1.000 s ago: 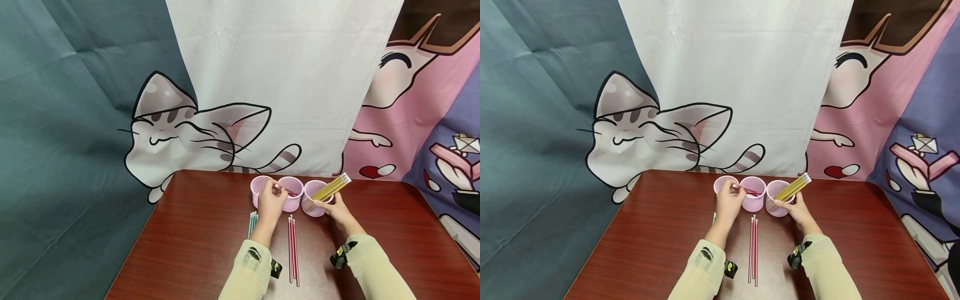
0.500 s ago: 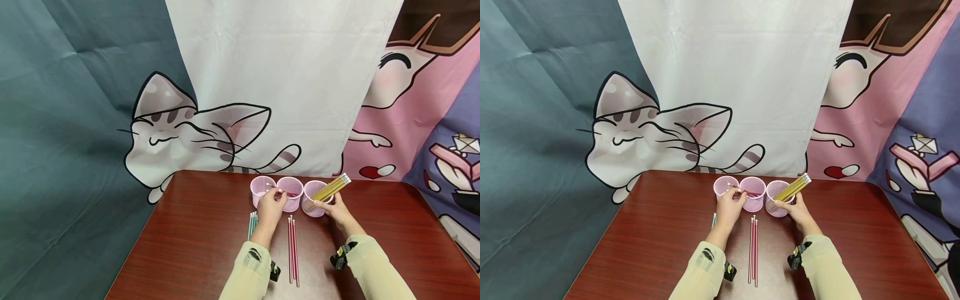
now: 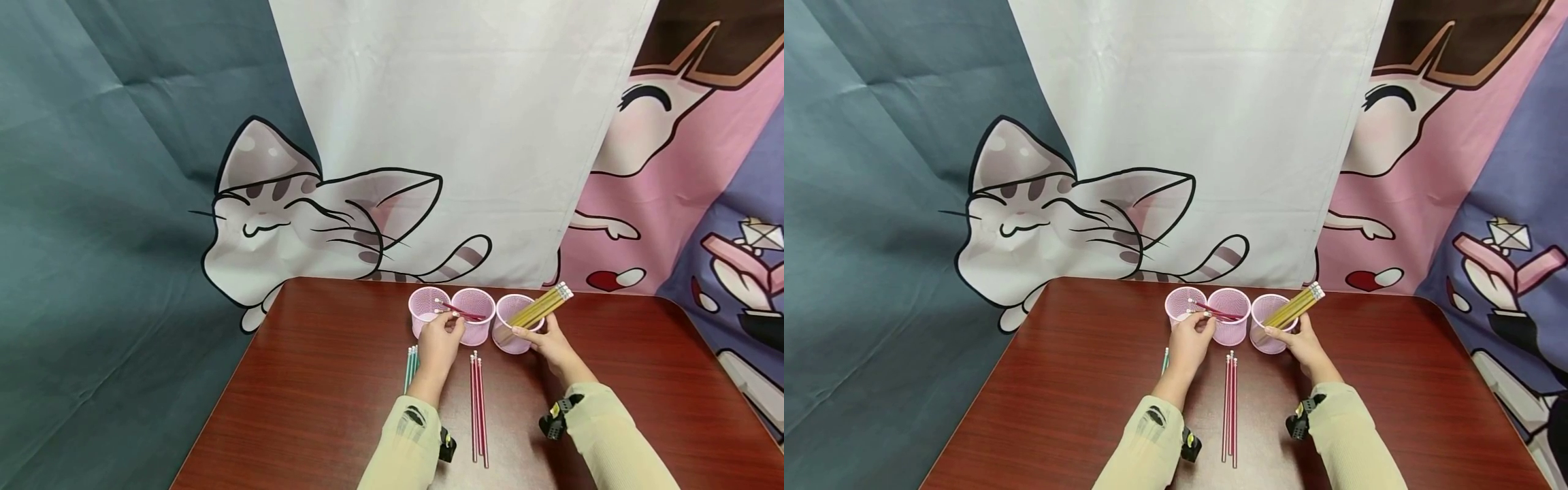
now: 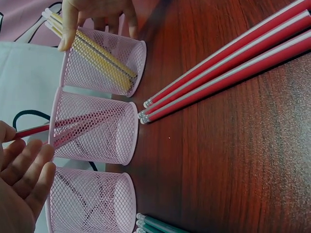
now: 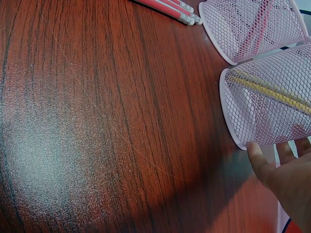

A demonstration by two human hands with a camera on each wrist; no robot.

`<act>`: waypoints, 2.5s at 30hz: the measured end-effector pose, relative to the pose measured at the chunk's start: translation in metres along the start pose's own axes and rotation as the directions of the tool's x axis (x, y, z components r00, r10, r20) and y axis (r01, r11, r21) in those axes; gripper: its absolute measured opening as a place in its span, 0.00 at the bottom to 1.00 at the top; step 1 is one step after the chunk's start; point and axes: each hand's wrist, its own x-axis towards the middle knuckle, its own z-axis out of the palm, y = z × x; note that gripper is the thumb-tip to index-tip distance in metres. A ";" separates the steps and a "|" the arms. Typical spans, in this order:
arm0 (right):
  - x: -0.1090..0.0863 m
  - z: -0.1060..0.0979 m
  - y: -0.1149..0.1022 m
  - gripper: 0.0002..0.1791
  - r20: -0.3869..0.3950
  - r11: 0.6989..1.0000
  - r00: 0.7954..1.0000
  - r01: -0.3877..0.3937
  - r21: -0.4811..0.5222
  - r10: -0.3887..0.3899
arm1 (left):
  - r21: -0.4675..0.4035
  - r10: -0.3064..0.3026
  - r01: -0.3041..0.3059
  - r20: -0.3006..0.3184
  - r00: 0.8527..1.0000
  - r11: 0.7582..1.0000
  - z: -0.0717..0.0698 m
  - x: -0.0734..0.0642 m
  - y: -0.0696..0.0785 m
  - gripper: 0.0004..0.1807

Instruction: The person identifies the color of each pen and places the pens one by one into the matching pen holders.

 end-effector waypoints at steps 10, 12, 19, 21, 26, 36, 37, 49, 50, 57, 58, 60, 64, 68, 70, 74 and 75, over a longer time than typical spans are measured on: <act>0.009 -0.008 0.021 0.41 0.030 0.994 0.996 0.084 0.071 -0.086 | 0.130 -0.018 -0.006 0.180 0.983 0.992 0.001 -0.005 -0.006 0.08; 0.009 -0.008 0.022 0.40 0.034 0.992 0.995 0.094 0.080 -0.096 | 0.199 -0.054 -0.002 0.272 0.961 0.980 0.002 -0.009 -0.009 0.07; 0.001 0.000 0.008 0.44 0.007 0.998 0.998 0.055 0.016 -0.055 | 0.412 -0.179 -0.057 0.511 0.841 0.909 0.011 -0.026 -0.022 0.08; 0.000 0.000 0.005 0.45 0.003 1.000 1.000 0.023 -0.007 -0.023 | 0.450 -0.208 -0.072 0.542 0.814 0.890 0.012 -0.032 -0.024 0.11; 0.000 -0.001 0.001 0.43 -0.004 1.000 1.000 -0.017 -0.005 0.017 | 0.475 -0.223 -0.096 0.571 0.791 0.875 0.013 -0.038 -0.026 0.15; -0.001 -0.001 0.001 0.45 0.010 1.000 1.000 -0.003 0.004 0.003 | 0.493 -0.216 -0.128 0.582 0.784 0.861 0.016 -0.038 -0.028 0.17; 0.000 -0.002 0.003 0.45 0.018 1.000 1.000 0.013 0.004 -0.013 | 0.501 -0.219 -0.130 0.578 0.786 0.855 0.016 -0.038 -0.028 0.17; 0.020 -0.013 0.035 0.41 0.011 0.998 1.000 0.021 0.055 -0.022 | 0.613 -0.291 -0.115 0.522 0.802 0.782 0.024 -0.037 -0.029 0.22; 0.016 -0.011 0.029 0.42 0.006 0.999 1.000 0.017 0.041 -0.017 | 0.611 -0.289 -0.113 0.519 0.804 0.783 0.024 -0.038 -0.030 0.23; 0.001 -0.002 0.006 0.44 0.000 1.000 1.000 0.010 0.011 -0.010 | 0.581 -0.265 -0.105 0.516 0.815 0.807 0.025 -0.038 -0.035 0.23; 0.001 -0.002 0.006 0.44 0.002 1.000 1.000 0.009 0.012 -0.009 | 0.576 -0.262 -0.106 0.518 0.815 0.810 0.024 -0.038 -0.035 0.23; 0.001 -0.001 0.006 0.43 0.000 1.000 1.000 0.007 0.016 -0.007 | 0.563 -0.262 -0.097 0.522 0.812 0.821 0.022 -0.037 -0.034 0.22; 0.001 -0.002 0.005 0.44 0.014 1.000 1.000 0.003 0.006 -0.003 | 0.533 -0.265 -0.066 0.520 0.812 0.844 0.016 -0.035 -0.030 0.20; 0.001 -0.003 0.004 0.44 0.015 1.000 1.000 -0.007 -0.001 0.007 | 0.489 -0.228 -0.072 0.526 0.820 0.869 0.012 -0.030 -0.024 0.20; 0.001 -0.003 0.005 0.45 0.016 1.000 1.000 -0.004 -0.007 0.004 | 0.466 -0.207 -0.078 0.530 0.822 0.881 0.010 -0.027 -0.021 0.20; 0.001 -0.002 0.006 0.45 0.011 1.000 1.000 0.009 0.008 -0.009 | 0.419 -0.193 -0.058 0.533 0.824 0.906 0.007 -0.021 -0.014 0.19; 0.001 -0.001 0.006 0.45 0.013 1.000 1.000 0.012 0.006 -0.012 | 0.408 -0.192 -0.051 0.531 0.825 0.911 0.006 -0.020 -0.013 0.19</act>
